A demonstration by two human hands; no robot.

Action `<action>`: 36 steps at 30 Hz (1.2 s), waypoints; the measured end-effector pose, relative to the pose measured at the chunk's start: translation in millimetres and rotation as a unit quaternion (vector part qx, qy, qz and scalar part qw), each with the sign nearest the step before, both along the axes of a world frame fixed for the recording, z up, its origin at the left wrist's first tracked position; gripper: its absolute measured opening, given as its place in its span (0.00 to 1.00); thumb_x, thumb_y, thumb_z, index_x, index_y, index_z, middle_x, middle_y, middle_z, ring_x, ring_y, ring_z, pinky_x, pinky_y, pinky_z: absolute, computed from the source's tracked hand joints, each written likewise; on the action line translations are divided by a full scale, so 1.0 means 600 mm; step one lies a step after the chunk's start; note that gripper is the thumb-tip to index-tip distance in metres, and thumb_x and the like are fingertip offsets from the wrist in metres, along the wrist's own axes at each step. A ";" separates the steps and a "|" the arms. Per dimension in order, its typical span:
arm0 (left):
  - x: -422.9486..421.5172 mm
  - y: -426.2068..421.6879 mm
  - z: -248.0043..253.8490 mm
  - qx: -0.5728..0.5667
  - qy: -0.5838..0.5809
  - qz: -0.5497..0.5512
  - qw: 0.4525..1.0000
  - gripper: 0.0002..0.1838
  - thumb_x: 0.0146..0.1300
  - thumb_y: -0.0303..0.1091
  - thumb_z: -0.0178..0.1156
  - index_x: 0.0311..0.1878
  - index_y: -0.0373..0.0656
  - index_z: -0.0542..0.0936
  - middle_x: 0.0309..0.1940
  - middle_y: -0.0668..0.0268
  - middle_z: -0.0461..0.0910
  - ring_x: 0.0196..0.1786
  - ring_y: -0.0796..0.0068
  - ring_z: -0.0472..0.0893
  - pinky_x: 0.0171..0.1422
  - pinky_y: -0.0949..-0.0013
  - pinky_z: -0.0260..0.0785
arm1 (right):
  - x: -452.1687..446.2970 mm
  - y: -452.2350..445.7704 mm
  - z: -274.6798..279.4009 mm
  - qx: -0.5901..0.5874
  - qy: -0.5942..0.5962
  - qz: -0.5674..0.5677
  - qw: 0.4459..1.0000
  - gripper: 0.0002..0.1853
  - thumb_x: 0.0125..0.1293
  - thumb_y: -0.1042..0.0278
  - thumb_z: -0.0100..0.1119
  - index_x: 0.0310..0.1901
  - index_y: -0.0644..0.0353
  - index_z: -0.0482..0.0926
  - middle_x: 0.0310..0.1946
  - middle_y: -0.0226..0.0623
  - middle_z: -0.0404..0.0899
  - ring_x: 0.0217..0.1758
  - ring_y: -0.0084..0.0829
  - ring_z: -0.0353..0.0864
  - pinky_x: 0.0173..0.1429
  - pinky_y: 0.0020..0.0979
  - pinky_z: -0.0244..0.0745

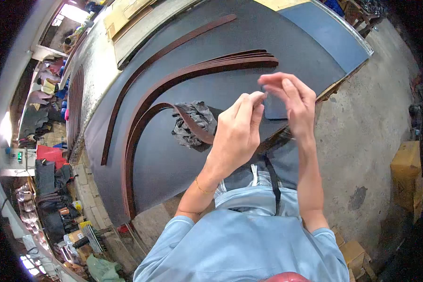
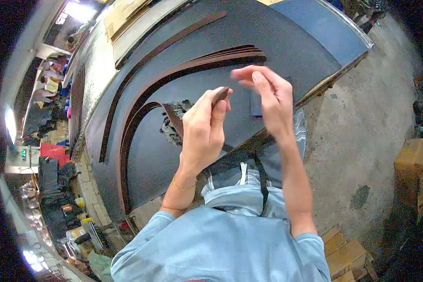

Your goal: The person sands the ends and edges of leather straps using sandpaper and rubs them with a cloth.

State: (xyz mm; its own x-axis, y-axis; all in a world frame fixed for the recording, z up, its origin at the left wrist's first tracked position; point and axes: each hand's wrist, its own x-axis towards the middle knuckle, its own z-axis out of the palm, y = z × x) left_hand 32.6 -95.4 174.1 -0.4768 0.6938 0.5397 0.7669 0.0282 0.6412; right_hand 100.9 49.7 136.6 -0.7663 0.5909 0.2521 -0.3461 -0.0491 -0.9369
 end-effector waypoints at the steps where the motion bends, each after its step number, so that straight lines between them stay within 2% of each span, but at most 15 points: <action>1: -0.003 -0.006 0.005 0.002 0.002 0.004 1.000 0.11 0.76 0.29 0.54 0.53 0.31 0.77 0.35 0.56 0.81 0.34 0.68 0.83 0.39 0.68 0.74 | 0.000 0.023 -0.025 0.108 -0.101 -0.035 0.988 0.21 0.72 0.59 0.60 0.60 0.64 0.79 0.59 0.54 0.80 0.63 0.45 0.80 0.69 0.43 0.73; 3: -0.006 -0.017 0.015 -0.039 -0.138 -0.005 0.990 0.11 0.77 0.32 0.54 0.51 0.32 0.78 0.32 0.60 0.83 0.28 0.75 0.82 0.35 0.72 0.74 | 0.007 0.061 -0.112 0.464 -0.276 -0.054 0.840 0.37 0.63 0.52 0.69 0.69 0.61 0.70 0.74 0.60 0.61 0.78 0.53 0.60 0.80 0.49 0.56; 4: -0.011 -0.017 0.016 -0.036 -0.191 -0.023 0.981 0.12 0.78 0.35 0.53 0.51 0.33 0.75 0.33 0.60 0.85 0.26 0.76 0.83 0.33 0.73 0.75 | 0.016 0.064 -0.110 0.462 -0.444 0.057 0.766 0.47 0.56 0.51 0.73 0.74 0.60 0.63 0.80 0.57 0.45 0.84 0.54 0.44 0.84 0.50 0.43; 7: -0.028 -0.018 0.013 0.031 -0.334 -0.060 0.940 0.13 0.79 0.37 0.53 0.51 0.34 0.70 0.35 0.54 0.86 0.30 0.70 0.86 0.33 0.72 0.77 | 0.031 0.071 -0.151 0.519 -0.419 0.033 0.744 0.43 0.55 0.59 0.72 0.72 0.60 0.65 0.79 0.56 0.51 0.83 0.52 0.48 0.83 0.50 0.47; 8: -0.037 -0.018 0.008 0.041 -0.345 -0.074 0.935 0.14 0.78 0.39 0.53 0.49 0.36 0.67 0.35 0.50 0.86 0.31 0.67 0.87 0.33 0.71 0.78 | 0.034 0.080 -0.166 0.553 -0.398 0.008 0.732 0.38 0.56 0.69 0.66 0.71 0.60 0.67 0.75 0.55 0.60 0.81 0.51 0.56 0.81 0.51 0.52; 11: -0.047 -0.019 0.018 0.042 -0.369 -0.089 0.924 0.14 0.78 0.40 0.54 0.47 0.37 0.67 0.36 0.50 0.86 0.30 0.67 0.87 0.33 0.71 0.78 | 0.033 0.096 -0.226 0.576 -0.341 -0.059 0.741 0.34 0.57 0.76 0.59 0.69 0.59 0.70 0.70 0.53 0.69 0.76 0.49 0.64 0.79 0.50 0.58; 16: -0.062 -0.024 0.003 0.021 -0.386 -0.095 0.917 0.12 0.77 0.38 0.56 0.45 0.38 0.69 0.32 0.59 0.83 0.26 0.79 0.79 0.32 0.77 0.73 | 0.018 0.080 -0.174 0.599 -0.331 -0.087 0.724 0.32 0.60 0.85 0.50 0.68 0.54 0.72 0.64 0.51 0.76 0.69 0.47 0.75 0.73 0.47 0.69; 18: -0.062 -0.021 -0.009 0.025 -0.314 -0.072 0.946 0.09 0.75 0.32 0.59 0.47 0.39 0.71 0.32 0.68 0.78 0.30 0.85 0.74 0.36 0.80 0.69 | 0.016 0.092 -0.147 0.480 -0.233 -0.066 0.843 0.31 0.60 0.89 0.49 0.66 0.55 0.76 0.60 0.49 0.80 0.62 0.48 0.81 0.66 0.43 0.76; 21: -0.061 -0.011 -0.040 0.106 -0.320 -0.116 0.934 0.12 0.71 0.23 0.61 0.54 0.36 0.73 0.37 0.73 0.77 0.38 0.83 0.76 0.45 0.79 0.71 | 0.022 0.088 -0.088 0.418 -0.107 -0.111 0.895 0.26 0.64 0.88 0.50 0.62 0.57 0.80 0.56 0.48 0.83 0.56 0.44 0.86 0.60 0.37 0.79; 22: -0.065 -0.007 -0.051 0.110 -0.319 -0.119 0.934 0.12 0.71 0.23 0.61 0.54 0.36 0.73 0.37 0.73 0.77 0.38 0.83 0.76 0.45 0.79 0.71 | 0.025 0.082 -0.076 0.317 -0.112 -0.119 0.934 0.22 0.68 0.86 0.52 0.61 0.59 0.81 0.55 0.48 0.84 0.55 0.40 0.87 0.58 0.34 0.79; 25: -0.069 0.005 -0.068 0.130 -0.173 -0.109 0.970 0.13 0.69 0.20 0.61 0.56 0.34 0.76 0.37 0.70 0.80 0.39 0.79 0.81 0.44 0.75 0.74 | 0.046 0.070 -0.033 0.263 -0.094 -0.154 0.948 0.19 0.71 0.83 0.52 0.61 0.62 0.81 0.53 0.46 0.86 0.52 0.38 0.88 0.55 0.31 0.80; 27: -0.064 0.003 -0.071 0.066 -0.048 -0.001 0.997 0.13 0.67 0.19 0.60 0.54 0.35 0.79 0.36 0.64 0.82 0.39 0.75 0.84 0.41 0.72 0.77 | 0.054 0.045 0.013 0.347 -0.073 -0.178 0.918 0.21 0.67 0.83 0.56 0.60 0.62 0.81 0.56 0.42 0.85 0.59 0.41 0.85 0.63 0.38 0.77; 29: -0.053 0.008 -0.059 0.069 -0.007 0.023 0.997 0.11 0.64 0.18 0.62 0.50 0.35 0.81 0.34 0.57 0.83 0.35 0.66 0.85 0.36 0.68 0.77 | 0.063 0.021 0.048 0.606 -0.038 -0.195 0.771 0.23 0.63 0.81 0.58 0.60 0.59 0.82 0.61 0.40 0.81 0.67 0.44 0.78 0.72 0.47 0.69; 32: -0.041 0.004 -0.041 0.016 0.108 0.065 0.992 0.11 0.57 0.19 0.64 0.44 0.33 0.82 0.36 0.56 0.84 0.36 0.57 0.83 0.41 0.59 0.77 | 0.062 -0.013 0.052 0.645 -0.066 -0.105 0.754 0.26 0.60 0.79 0.54 0.61 0.55 0.82 0.65 0.41 0.78 0.72 0.48 0.72 0.75 0.53 0.63; 36: -0.052 0.011 -0.063 0.009 0.113 0.103 0.988 0.14 0.56 0.19 0.64 0.47 0.34 0.84 0.42 0.51 0.85 0.40 0.51 0.85 0.45 0.60 0.79 | 0.032 0.052 0.012 0.584 -0.113 -0.179 0.784 0.23 0.64 0.75 0.52 0.61 0.53 0.82 0.65 0.40 0.78 0.72 0.47 0.72 0.76 0.53 0.63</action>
State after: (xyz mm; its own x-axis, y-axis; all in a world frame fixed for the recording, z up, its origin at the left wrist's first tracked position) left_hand 1.6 -89.0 136.6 -0.4727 0.5838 0.6600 0.8698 0.1892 0.4556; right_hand 120.2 80.8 144.1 -0.7077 0.2456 0.6624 0.0389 0.9498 -0.3105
